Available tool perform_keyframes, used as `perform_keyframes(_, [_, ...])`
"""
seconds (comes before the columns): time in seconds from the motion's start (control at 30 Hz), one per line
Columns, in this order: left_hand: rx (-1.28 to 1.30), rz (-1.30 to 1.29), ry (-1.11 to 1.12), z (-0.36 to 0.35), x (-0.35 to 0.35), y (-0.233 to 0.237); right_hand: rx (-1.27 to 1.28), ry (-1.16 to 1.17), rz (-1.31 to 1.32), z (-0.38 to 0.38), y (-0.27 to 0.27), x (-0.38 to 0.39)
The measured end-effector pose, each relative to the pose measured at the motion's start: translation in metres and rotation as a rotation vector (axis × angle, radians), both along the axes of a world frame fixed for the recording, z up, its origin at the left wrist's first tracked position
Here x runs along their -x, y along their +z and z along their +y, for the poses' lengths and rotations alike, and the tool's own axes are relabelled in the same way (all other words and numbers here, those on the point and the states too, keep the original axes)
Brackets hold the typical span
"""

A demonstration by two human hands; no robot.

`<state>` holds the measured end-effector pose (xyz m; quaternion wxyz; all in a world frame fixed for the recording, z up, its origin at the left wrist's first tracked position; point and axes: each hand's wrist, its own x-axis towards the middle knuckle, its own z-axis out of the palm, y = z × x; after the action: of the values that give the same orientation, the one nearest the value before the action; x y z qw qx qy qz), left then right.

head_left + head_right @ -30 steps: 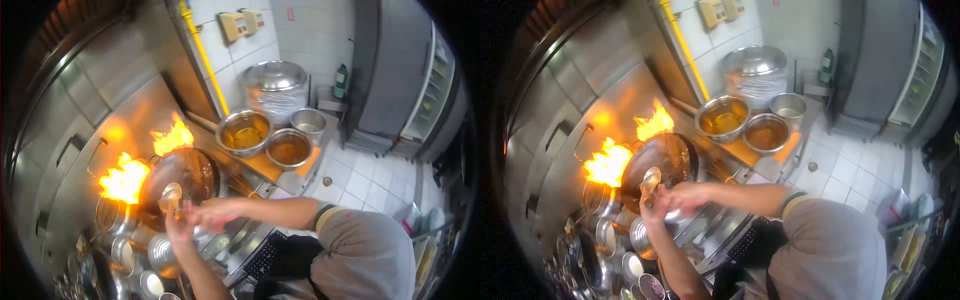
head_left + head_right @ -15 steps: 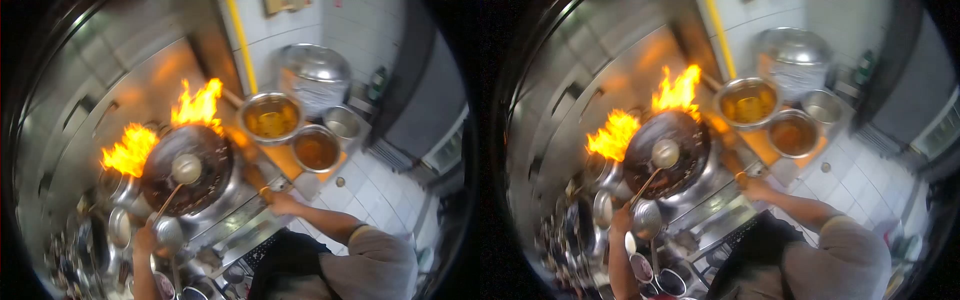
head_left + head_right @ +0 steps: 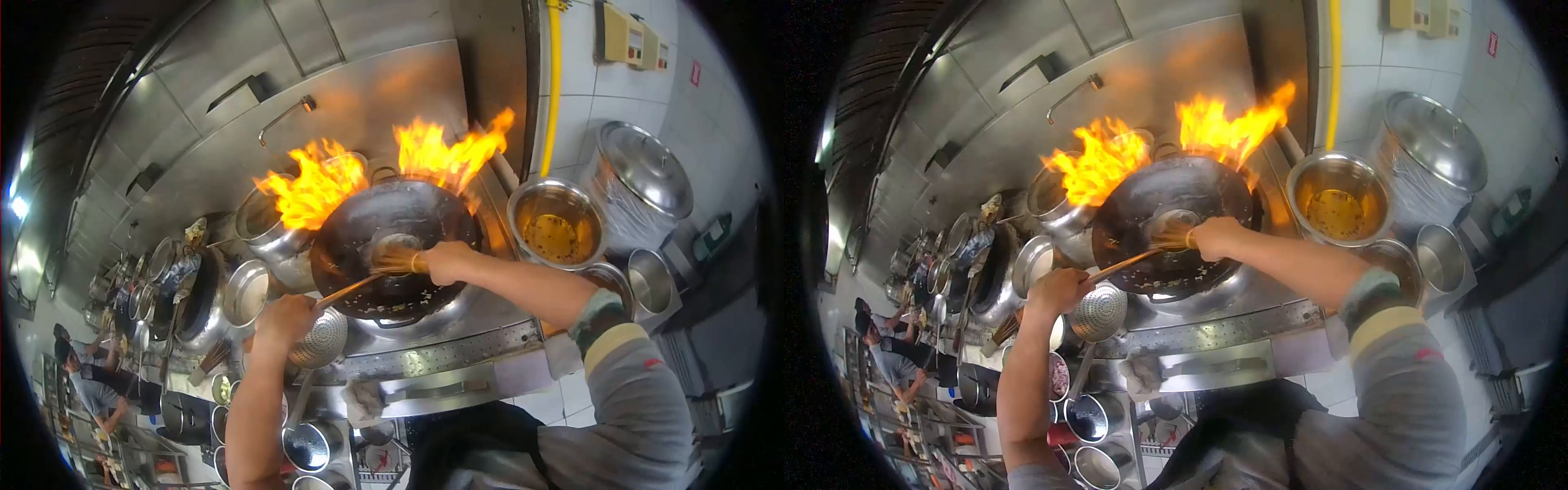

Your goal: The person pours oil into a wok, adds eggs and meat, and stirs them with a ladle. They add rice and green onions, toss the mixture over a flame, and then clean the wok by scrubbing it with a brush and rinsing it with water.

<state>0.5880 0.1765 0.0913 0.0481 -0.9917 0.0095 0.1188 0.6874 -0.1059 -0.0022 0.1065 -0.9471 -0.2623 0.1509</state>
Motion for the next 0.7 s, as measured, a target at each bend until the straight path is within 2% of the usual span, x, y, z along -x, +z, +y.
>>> perform_keyframes(0.07, [-0.059,-0.009,0.007,-0.002,-0.004,0.007,0.235,-0.007,-0.259,0.017,0.015,-0.003])
perform_keyframes(0.1, [-0.103,-0.020,0.013,-0.003,-0.009,0.010,0.126,-0.113,-0.323,0.024,0.021,0.001])
perform_keyframes(0.2, [-0.195,-0.082,-0.074,-0.002,-0.021,0.012,0.042,-0.027,-0.390,0.028,0.010,0.027])
perform_keyframes(0.23, [-0.229,-0.115,-0.071,-0.002,-0.029,0.009,0.123,0.132,-0.187,0.020,0.013,0.026])
perform_keyframes(0.27, [-0.226,-0.117,-0.066,-0.004,-0.031,0.011,0.126,0.136,-0.189,0.022,0.017,0.022])
perform_keyframes(0.33, [-0.278,-0.167,-0.157,-0.013,-0.033,0.015,0.213,-0.084,-0.270,0.025,0.022,0.014])
perform_keyframes(0.37, [-0.272,-0.201,-0.162,-0.018,-0.031,0.019,0.151,-0.213,-0.370,0.033,0.015,0.020])
perform_keyframes(0.47, [-0.244,-0.230,-0.186,-0.013,-0.049,0.020,0.069,-0.120,-0.361,0.034,-0.008,0.040])
perform_keyframes(0.5, [-0.256,-0.146,-0.167,-0.013,-0.052,0.029,0.242,-0.049,-0.245,0.028,0.013,0.033])
perform_keyframes(0.53, [-0.265,-0.145,-0.175,-0.015,-0.051,0.031,0.146,-0.140,-0.283,0.021,0.014,0.023])
perform_keyframes(0.6, [-0.253,-0.117,-0.177,-0.018,-0.051,0.037,0.148,-0.277,-0.353,0.032,0.013,0.019])
perform_keyframes(0.67, [-0.289,-0.147,-0.184,-0.021,-0.055,0.044,0.054,-0.303,-0.478,0.040,-0.008,0.040])
perform_keyframes(0.7, [-0.305,-0.168,-0.174,-0.024,-0.057,0.044,0.089,-0.154,-0.233,0.032,-0.013,0.036])
